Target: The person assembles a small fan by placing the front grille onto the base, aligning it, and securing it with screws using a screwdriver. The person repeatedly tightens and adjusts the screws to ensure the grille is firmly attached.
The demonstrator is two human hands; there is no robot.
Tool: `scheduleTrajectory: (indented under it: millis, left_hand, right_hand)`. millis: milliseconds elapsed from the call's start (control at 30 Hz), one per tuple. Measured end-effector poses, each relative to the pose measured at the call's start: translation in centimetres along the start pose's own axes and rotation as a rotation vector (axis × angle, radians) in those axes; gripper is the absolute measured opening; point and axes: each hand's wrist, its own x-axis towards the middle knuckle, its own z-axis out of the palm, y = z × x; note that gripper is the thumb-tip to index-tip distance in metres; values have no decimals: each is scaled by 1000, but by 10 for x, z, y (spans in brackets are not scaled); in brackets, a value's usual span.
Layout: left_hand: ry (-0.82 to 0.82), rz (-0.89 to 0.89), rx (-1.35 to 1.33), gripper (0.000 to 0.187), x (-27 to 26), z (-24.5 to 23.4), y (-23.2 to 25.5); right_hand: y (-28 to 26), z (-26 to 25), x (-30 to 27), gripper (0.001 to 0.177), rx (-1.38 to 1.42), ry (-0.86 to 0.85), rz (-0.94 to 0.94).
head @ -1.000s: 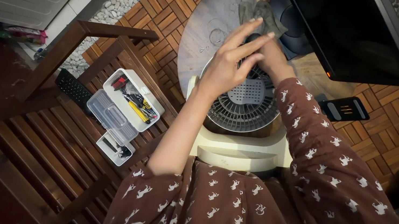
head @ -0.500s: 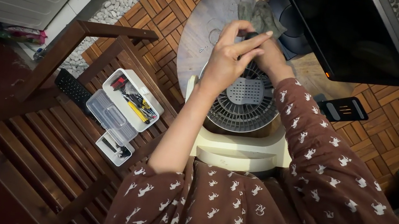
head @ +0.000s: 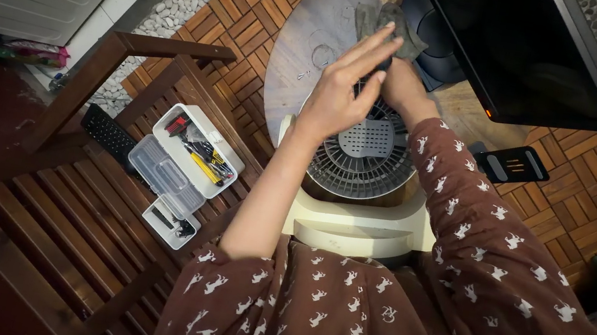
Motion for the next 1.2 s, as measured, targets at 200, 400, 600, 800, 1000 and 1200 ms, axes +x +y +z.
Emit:
scheduleTrajectory:
  millis: [200, 400, 600, 800, 1000, 1200]
  left_hand:
    - [103, -85, 167, 43, -2, 5, 5]
    - [124, 90, 262, 53, 0, -8, 8]
    - [71, -66, 71, 48, -3, 0, 2]
    - [132, 120, 412, 53, 4, -2, 15]
    - [41, -22, -32, 51, 1, 3, 15]
    - [48, -140, 25, 43, 1, 6, 3]
  right_hand:
    - [13, 4, 5, 25, -183, -7, -73]
    - [4, -3, 3, 31, -140, -29, -267]
    - [7, 0, 7, 25, -209, -18, -129]
    - [7, -1, 6, 32, -92, 0, -140]
    - [2, 1, 1, 29, -125, -34, -27]
    - [7, 3, 9, 31, -96, -35, -151]
